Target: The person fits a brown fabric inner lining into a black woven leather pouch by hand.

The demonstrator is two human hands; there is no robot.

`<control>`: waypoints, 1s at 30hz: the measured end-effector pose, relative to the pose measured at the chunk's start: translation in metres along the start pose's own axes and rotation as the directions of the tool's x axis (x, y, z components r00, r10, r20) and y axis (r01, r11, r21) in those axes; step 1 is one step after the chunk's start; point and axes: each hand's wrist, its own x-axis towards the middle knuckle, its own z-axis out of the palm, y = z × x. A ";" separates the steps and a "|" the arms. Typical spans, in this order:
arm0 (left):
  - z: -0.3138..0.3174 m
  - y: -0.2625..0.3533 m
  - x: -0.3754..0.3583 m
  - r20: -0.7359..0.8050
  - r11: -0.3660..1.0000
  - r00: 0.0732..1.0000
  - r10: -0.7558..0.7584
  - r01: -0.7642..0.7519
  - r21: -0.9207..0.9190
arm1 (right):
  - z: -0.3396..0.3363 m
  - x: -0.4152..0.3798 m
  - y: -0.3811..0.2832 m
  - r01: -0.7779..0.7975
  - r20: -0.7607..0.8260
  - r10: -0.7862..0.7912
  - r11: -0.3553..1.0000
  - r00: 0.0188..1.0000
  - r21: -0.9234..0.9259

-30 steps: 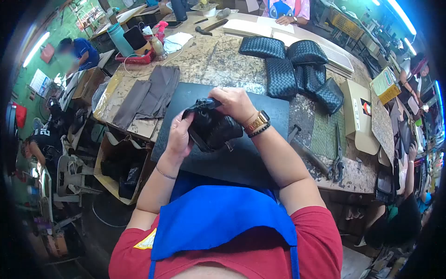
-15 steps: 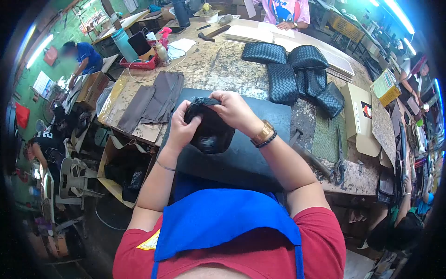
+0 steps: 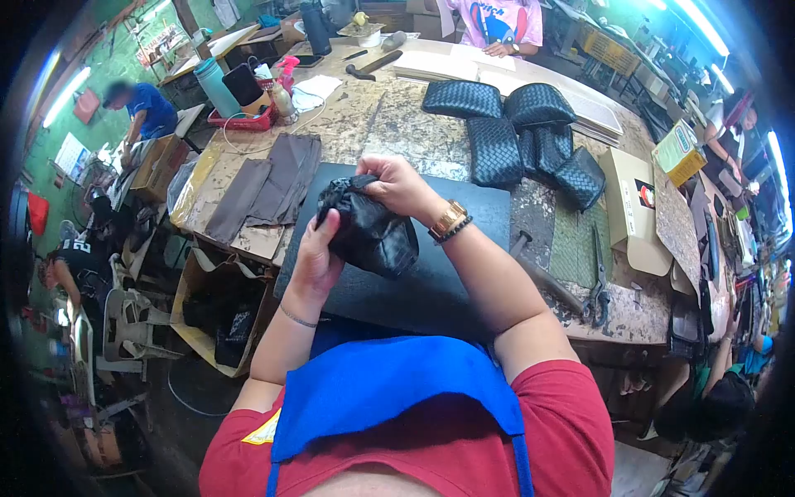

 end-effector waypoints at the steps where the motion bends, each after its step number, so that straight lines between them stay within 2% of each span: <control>1: 0.008 0.001 -0.004 -0.015 0.996 1.000 -0.022 0.021 -0.082 | 0.000 -0.001 0.000 -0.020 0.032 0.019 0.999 0.999 0.035; 2: 0.011 0.001 -0.006 -0.029 0.986 0.999 -0.041 0.036 -0.165 | -0.002 0.001 0.005 -0.022 0.043 0.021 1.000 0.999 0.001; 5: -0.008 0.002 -0.002 0.060 0.961 0.995 -0.086 0.098 -0.260 | 0.005 0.000 -0.004 -0.070 0.065 0.069 0.997 0.995 0.016; 7: -0.023 0.016 0.005 0.026 0.990 0.992 -0.120 0.118 0.071 | 0.012 -0.008 -0.007 -0.056 -0.042 0.055 0.998 0.998 -0.040; 9: -0.022 0.028 0.012 -0.067 0.914 0.983 -0.169 0.182 0.363 | 0.011 -0.021 -0.011 -0.055 -0.124 0.034 0.985 0.992 -0.164; 10: -0.025 0.016 0.015 -0.069 0.899 0.996 0.057 -0.021 0.437 | 0.009 -0.025 -0.007 -0.071 -0.131 0.043 0.974 0.990 -0.216; 12: -0.025 0.015 0.010 -0.057 0.719 0.981 0.187 -0.097 0.688 | 0.009 -0.034 -0.009 -0.025 -0.156 -0.023 0.955 0.988 -0.296; 14: -0.034 0.006 0.012 0.039 0.452 0.929 0.368 -0.215 0.866 | 0.013 -0.041 -0.014 0.040 -0.180 -0.114 0.928 0.977 -0.370; 17: -0.021 0.012 0.013 0.210 0.267 0.872 0.443 -0.352 0.897 | 0.014 -0.046 -0.016 0.147 -0.118 -0.222 0.879 0.968 -0.454; 18: -0.024 0.012 0.012 0.196 0.306 0.892 0.406 -0.335 0.891 | 0.016 -0.047 -0.018 0.111 -0.122 -0.172 0.912 0.978 -0.395; 20: -0.026 0.010 0.009 0.047 0.673 0.966 0.255 -0.212 0.709 | 0.015 -0.050 -0.026 0.025 -0.098 -0.050 0.971 0.994 -0.239; 22: -0.016 0.013 0.001 -0.095 0.908 0.994 0.047 -0.003 0.418 | 0.015 -0.049 -0.027 -0.040 -0.054 0.033 0.988 0.998 -0.149; 25: 0.001 0.019 -0.006 -0.093 0.987 0.993 -0.067 0.080 0.136 | 0.022 -0.049 -0.020 0.006 -0.029 -0.010 0.992 1.000 -0.123; 26: -0.005 0.016 -0.005 -0.119 0.989 0.982 -0.150 0.149 -0.016 | 0.023 -0.051 -0.022 -0.007 0.003 0.007 0.997 1.000 -0.079; 29: -0.026 0.014 0.004 0.065 0.928 0.963 -0.261 0.268 -0.260 | 0.035 -0.049 -0.040 -0.113 0.020 0.114 0.915 0.993 0.388; 30: -0.034 0.016 0.010 0.115 0.924 0.951 -0.288 0.308 -0.228 | 0.033 -0.047 -0.038 -0.080 0.034 0.072 0.851 0.997 0.518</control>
